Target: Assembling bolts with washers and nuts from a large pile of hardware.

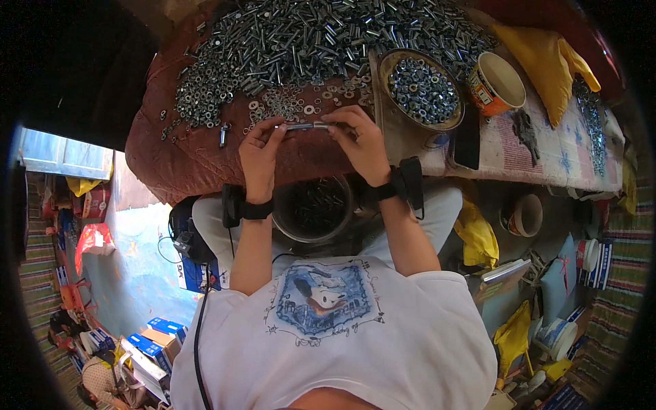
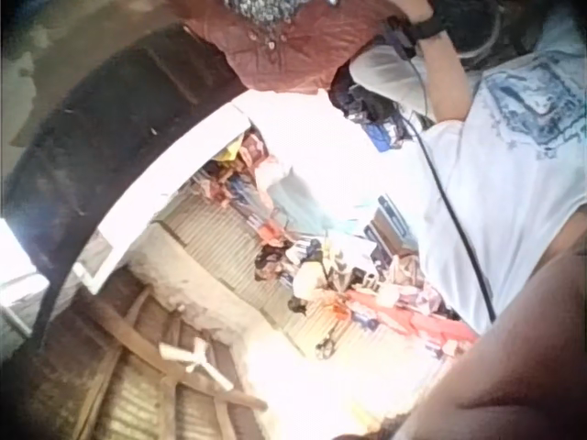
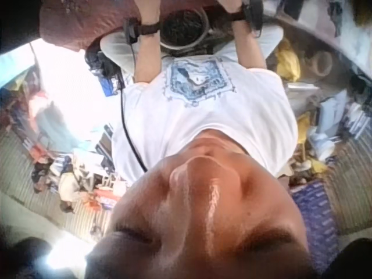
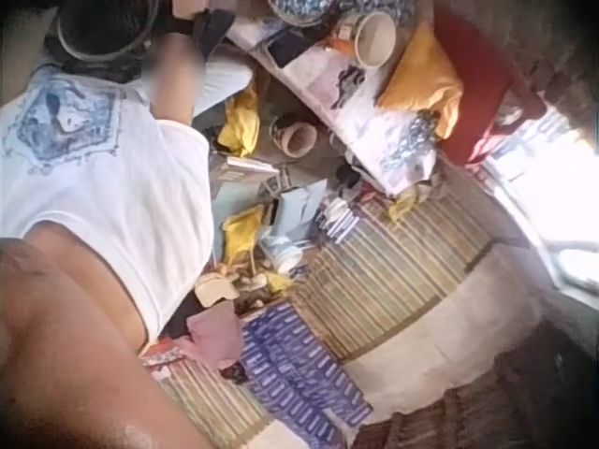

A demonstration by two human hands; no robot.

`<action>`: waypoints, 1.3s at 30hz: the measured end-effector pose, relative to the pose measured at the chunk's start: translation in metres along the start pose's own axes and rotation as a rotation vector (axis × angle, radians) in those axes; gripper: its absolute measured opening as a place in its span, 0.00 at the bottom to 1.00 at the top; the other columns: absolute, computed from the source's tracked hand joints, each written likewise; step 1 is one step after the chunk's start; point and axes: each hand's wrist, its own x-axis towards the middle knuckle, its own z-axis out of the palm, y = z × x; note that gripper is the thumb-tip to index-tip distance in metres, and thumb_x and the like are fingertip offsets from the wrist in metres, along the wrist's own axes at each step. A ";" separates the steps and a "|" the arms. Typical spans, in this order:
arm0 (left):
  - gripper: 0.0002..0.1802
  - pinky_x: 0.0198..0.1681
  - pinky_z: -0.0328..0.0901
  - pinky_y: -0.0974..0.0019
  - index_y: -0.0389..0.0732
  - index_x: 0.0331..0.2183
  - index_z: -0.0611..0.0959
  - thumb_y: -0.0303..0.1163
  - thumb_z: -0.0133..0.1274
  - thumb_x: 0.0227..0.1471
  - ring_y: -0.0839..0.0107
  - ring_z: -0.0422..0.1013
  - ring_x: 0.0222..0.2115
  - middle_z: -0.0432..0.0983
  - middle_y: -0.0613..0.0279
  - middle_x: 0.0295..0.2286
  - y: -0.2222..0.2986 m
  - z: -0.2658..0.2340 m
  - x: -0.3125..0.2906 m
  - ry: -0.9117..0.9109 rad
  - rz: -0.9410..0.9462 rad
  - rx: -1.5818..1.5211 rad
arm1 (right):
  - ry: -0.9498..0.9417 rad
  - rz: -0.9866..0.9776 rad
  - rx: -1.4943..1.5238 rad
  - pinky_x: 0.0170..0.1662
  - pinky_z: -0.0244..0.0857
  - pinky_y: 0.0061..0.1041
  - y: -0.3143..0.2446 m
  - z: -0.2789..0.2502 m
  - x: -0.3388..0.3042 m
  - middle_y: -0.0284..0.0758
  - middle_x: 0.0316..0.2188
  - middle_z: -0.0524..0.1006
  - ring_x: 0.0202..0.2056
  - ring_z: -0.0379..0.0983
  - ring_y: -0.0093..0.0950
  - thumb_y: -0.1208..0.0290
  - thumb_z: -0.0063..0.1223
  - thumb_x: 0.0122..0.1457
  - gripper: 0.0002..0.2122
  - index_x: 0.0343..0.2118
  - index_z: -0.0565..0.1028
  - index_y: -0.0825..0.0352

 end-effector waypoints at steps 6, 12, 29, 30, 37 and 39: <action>0.10 0.35 0.70 0.72 0.30 0.37 0.76 0.24 0.49 0.51 0.72 0.73 0.30 0.75 0.56 0.31 -0.004 0.002 -0.014 -0.052 -0.082 -0.059 | -0.057 -0.027 -0.067 0.33 0.62 0.17 -0.008 -0.002 -0.009 0.31 0.31 0.70 0.32 0.68 0.21 0.83 0.51 0.49 0.10 0.35 0.75 0.67; 0.13 0.35 0.69 0.72 0.31 0.38 0.76 0.31 0.45 0.54 0.72 0.73 0.30 0.75 0.58 0.30 -0.007 0.008 -0.027 -0.070 -0.217 -0.035 | -0.025 0.021 -0.001 0.31 0.61 0.17 -0.004 0.006 -0.020 0.31 0.30 0.70 0.31 0.69 0.21 0.83 0.53 0.47 0.08 0.32 0.74 0.68; 0.14 0.32 0.66 0.77 0.34 0.41 0.77 0.31 0.48 0.53 0.79 0.70 0.26 0.75 0.63 0.26 -0.014 0.002 -0.030 -0.137 -0.337 -0.103 | 0.045 0.245 0.466 0.37 0.65 0.15 0.002 0.003 -0.029 0.35 0.34 0.73 0.32 0.70 0.18 0.83 0.52 0.50 0.12 0.38 0.69 0.72; 0.14 0.32 0.66 0.77 0.35 0.41 0.77 0.30 0.48 0.53 0.79 0.70 0.26 0.76 0.62 0.26 -0.014 0.001 -0.028 -0.162 -0.302 -0.068 | 0.045 0.246 0.465 0.37 0.65 0.15 0.003 0.002 -0.028 0.35 0.34 0.73 0.32 0.70 0.18 0.83 0.52 0.50 0.12 0.38 0.69 0.72; 0.13 0.32 0.66 0.77 0.33 0.40 0.77 0.29 0.47 0.53 0.80 0.70 0.25 0.76 0.62 0.26 -0.018 0.002 -0.028 -0.150 -0.195 -0.037 | 0.041 0.260 0.399 0.36 0.65 0.14 -0.003 0.004 -0.033 0.33 0.33 0.73 0.32 0.69 0.17 0.83 0.52 0.50 0.10 0.37 0.70 0.72; 0.13 0.32 0.67 0.76 0.33 0.40 0.77 0.29 0.47 0.54 0.79 0.71 0.26 0.76 0.61 0.26 -0.016 0.007 -0.030 -0.134 -0.185 -0.054 | 0.058 0.231 0.326 0.36 0.64 0.14 -0.006 0.007 -0.033 0.32 0.33 0.73 0.32 0.69 0.16 0.84 0.52 0.50 0.10 0.36 0.70 0.72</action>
